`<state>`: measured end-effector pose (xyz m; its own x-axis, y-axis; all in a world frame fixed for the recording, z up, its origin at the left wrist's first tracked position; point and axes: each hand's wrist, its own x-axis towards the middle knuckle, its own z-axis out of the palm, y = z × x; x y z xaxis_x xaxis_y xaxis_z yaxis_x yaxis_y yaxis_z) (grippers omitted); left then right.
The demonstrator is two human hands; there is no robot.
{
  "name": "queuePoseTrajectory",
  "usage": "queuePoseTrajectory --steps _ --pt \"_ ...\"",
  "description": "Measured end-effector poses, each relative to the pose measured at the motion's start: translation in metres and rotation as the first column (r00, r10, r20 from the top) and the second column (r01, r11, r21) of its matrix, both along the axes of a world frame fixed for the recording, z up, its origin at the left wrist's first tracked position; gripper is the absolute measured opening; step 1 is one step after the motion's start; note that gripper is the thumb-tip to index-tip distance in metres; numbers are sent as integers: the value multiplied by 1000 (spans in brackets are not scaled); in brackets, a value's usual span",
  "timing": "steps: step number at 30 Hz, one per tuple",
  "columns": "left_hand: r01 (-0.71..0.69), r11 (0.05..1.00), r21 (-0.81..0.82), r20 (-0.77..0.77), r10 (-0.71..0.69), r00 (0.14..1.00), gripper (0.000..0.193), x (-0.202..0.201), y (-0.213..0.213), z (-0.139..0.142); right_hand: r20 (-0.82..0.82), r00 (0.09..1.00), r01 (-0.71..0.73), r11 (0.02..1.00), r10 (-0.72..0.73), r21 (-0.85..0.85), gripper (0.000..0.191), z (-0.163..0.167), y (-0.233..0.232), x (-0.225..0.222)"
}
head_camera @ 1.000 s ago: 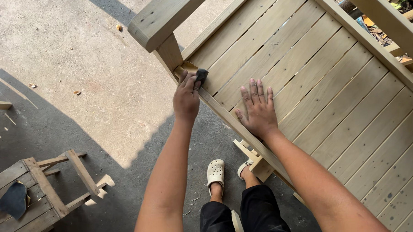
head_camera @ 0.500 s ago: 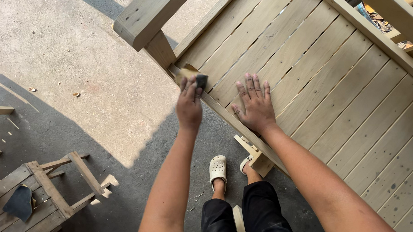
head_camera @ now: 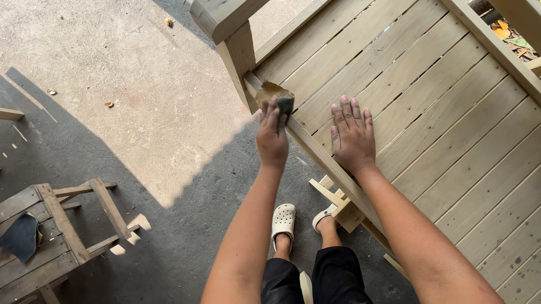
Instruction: The person sands the surface of a wooden bench with a sanding block, moving methodically across the slats and edges. The person uses both hands to apply pressure and maintain control of the sanding block while working on the bench.
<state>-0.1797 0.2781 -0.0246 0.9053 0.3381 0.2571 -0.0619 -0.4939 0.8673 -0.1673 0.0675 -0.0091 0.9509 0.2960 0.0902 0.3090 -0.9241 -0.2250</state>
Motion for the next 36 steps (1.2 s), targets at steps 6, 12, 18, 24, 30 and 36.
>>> queuePoseTrajectory --steps 6,12,18,24,30,36 --pt "112 992 -58 10 -111 994 25 -98 -41 46 -3 1000 0 1000 0 -4 58 -3 -6 2" --pt "-471 881 -39 -93 466 880 18 -59 6 62 -176 969 193 977 -175 90 59 -7 15 12" --pt "-124 943 -310 -77 105 992 36 -50 -64 41 -252 966 96 986 -59 136 56 -7 38 11" --pt "-128 965 230 10 129 992 35 33 20 19 -244 969 -28 997 44 67 53 -4 36 -1" --pt "-87 977 197 70 75 995 40 2 -5 19 -214 976 -35 998 46 56 54 0 44 1" --pt "-16 991 136 -141 35 989 37 29 19 20 -201 978 -46 998 55 50 55 0 43 0"
